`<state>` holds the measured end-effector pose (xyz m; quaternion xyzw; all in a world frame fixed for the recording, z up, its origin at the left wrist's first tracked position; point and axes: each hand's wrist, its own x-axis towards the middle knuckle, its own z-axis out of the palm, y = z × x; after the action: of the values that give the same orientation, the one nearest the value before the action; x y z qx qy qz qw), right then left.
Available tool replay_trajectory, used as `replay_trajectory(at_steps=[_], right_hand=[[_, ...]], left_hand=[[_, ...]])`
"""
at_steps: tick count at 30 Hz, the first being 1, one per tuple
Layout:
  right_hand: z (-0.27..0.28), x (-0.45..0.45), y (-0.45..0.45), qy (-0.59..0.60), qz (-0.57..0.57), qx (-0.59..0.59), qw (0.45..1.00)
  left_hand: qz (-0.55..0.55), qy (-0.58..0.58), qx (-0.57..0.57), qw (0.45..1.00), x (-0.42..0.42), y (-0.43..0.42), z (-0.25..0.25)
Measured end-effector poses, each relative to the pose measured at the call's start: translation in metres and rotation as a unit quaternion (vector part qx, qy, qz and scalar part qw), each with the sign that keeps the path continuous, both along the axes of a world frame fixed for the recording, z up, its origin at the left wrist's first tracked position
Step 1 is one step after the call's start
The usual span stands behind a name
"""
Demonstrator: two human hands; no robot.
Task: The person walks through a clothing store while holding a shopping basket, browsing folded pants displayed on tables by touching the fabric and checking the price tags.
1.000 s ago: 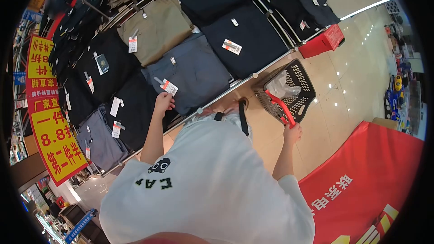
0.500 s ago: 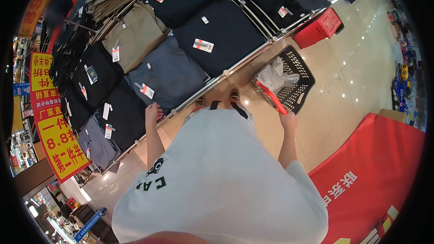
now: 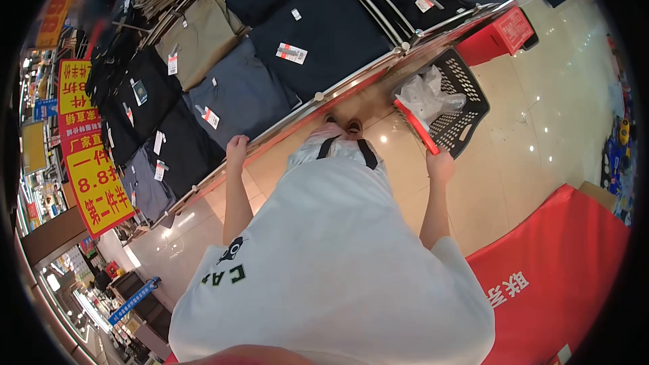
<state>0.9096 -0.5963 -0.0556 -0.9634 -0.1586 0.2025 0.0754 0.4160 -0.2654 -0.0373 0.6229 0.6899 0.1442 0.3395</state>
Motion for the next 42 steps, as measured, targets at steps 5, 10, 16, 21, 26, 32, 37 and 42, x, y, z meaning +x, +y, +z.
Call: replay_trajectory(at_steps=[5, 10, 16, 21, 26, 32, 37, 42], right_hand=[[0.000, 0.013, 0.001, 0.022, 0.006, 0.012, 1.000], [-0.017, 0.029, -0.006, 0.064, 0.034, 0.001, 0.997], [-0.014, 0.042, 0.017, 0.164, 0.068, 0.036, 0.983], [0.059, 0.015, 0.135, 0.121, 0.188, 0.251, 0.942], [0.094, -0.032, 0.240, 0.214, 0.229, 0.341, 0.886], [0.093, -0.086, 0.316, 0.233, 0.286, 0.331, 0.868], [0.081, -0.087, 0.339, 0.121, 0.277, 0.339, 0.891], [0.039, -0.040, 0.354, -0.012, 0.222, 0.322, 0.920]], left_hand=[[0.051, 0.132, 0.056, 0.988, 0.014, -0.006, -0.009], [0.068, 0.193, 0.050, 0.978, 0.018, -0.002, -0.014], [0.063, 0.037, -0.010, 0.997, 0.004, 0.005, -0.002], [0.109, -0.056, -0.022, 0.992, 0.004, 0.011, 0.003], [0.113, -0.148, -0.049, 0.981, 0.015, 0.023, 0.021], [0.023, -0.243, -0.123, 0.962, 0.036, 0.047, 0.027], [-0.033, -0.277, -0.179, 0.944, 0.068, 0.069, 0.027], [-0.055, -0.293, -0.211, 0.931, 0.112, 0.100, 0.031]])
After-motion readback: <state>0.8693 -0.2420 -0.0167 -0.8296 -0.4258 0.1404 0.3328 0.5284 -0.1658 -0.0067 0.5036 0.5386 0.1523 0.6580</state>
